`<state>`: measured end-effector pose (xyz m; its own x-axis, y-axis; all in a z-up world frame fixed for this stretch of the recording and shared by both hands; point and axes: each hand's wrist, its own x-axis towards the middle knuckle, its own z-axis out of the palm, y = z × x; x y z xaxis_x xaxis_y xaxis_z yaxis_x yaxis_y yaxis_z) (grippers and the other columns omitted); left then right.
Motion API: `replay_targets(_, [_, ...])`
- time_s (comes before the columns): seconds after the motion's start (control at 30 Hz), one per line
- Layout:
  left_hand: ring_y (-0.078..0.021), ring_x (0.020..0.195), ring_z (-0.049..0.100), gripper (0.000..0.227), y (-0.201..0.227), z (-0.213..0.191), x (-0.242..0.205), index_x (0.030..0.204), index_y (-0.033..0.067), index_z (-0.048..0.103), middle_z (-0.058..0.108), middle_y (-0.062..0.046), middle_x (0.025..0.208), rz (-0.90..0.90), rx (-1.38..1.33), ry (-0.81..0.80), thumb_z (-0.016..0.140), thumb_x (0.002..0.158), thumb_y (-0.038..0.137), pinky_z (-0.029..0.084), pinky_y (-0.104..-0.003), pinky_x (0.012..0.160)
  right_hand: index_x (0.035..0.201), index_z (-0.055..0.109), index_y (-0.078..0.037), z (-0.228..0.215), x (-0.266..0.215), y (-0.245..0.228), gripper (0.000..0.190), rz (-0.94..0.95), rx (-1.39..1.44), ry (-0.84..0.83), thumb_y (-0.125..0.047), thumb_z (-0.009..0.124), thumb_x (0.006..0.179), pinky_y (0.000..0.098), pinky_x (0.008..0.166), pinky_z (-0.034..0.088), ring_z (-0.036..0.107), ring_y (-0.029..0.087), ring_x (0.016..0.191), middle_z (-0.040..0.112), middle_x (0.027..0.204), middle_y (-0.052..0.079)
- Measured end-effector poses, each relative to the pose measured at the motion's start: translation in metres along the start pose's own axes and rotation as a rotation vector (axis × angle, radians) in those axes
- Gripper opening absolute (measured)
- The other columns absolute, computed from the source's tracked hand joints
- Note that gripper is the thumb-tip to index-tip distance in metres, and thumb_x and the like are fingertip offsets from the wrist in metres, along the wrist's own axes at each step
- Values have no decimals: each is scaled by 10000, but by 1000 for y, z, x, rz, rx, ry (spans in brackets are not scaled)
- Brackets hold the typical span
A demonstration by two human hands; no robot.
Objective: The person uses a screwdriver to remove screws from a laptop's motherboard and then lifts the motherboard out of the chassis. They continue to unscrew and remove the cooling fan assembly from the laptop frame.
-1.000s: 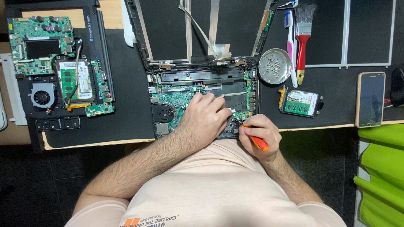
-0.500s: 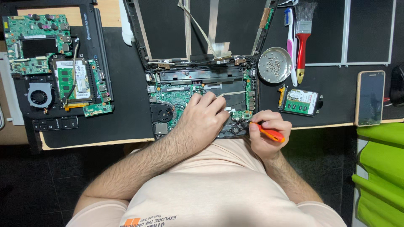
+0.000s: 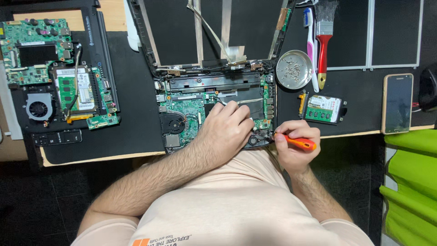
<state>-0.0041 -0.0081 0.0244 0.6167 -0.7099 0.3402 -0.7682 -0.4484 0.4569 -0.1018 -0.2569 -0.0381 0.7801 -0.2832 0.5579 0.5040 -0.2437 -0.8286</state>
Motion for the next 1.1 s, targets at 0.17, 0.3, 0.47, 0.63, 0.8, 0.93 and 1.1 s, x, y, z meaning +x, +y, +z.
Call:
replay_targets(0.17, [-285,1061,635,128,3,2,5,1017,112,801,600,-46,1096,0,-26,-3,838,1062,225,492,-465,873,1032,568,-23,-3,-5,-5,383,79,-4,-3,49,944,1052,395,785,642,803,333,853,771,936,237])
replay_targets(0.3, [-280,1028,641,135,5,4,6,1002,101,815,594,-52,1074,5,-20,7,837,1088,203,480,-457,857,1005,581,-28,-6,-3,-5,370,102,4,7,50,940,1047,384,792,650,805,320,857,772,932,228])
replay_targets(0.47, [-288,1028,648,121,3,10,5,1003,103,795,600,-61,1070,26,-19,2,824,1093,177,482,-462,851,1003,580,-25,-6,0,-5,375,112,10,-5,37,945,1060,384,799,649,804,321,863,774,931,230])
replay_targets(0.63, [-277,1048,657,57,3,8,3,1039,120,817,620,-49,1083,6,-66,-34,825,1079,160,497,-459,884,1007,590,-15,-4,0,-3,376,99,-5,-15,47,958,1049,394,801,647,808,339,870,784,927,241])
replay_targets(0.8, [-278,1081,657,66,0,5,-1,1014,148,770,618,-37,1097,-2,-89,-53,789,1067,184,509,-459,918,990,621,-13,-3,3,-7,372,125,12,-45,71,983,998,400,808,656,819,328,861,806,913,237])
replay_targets(0.93, [-302,1096,663,88,4,-7,2,1141,133,812,641,-69,1154,-9,-111,-69,777,1067,166,517,-479,920,997,611,-12,-5,1,-6,370,141,32,-40,51,976,1005,392,758,634,798,314,800,795,877,235])
replay_targets(1.1, [-316,1085,656,101,6,-7,-2,1123,132,824,626,-76,1159,44,-118,-57,785,1032,155,500,-477,890,1077,566,-38,-6,4,-4,347,155,105,22,-22,912,1083,348,715,610,757,264,786,750,873,212])
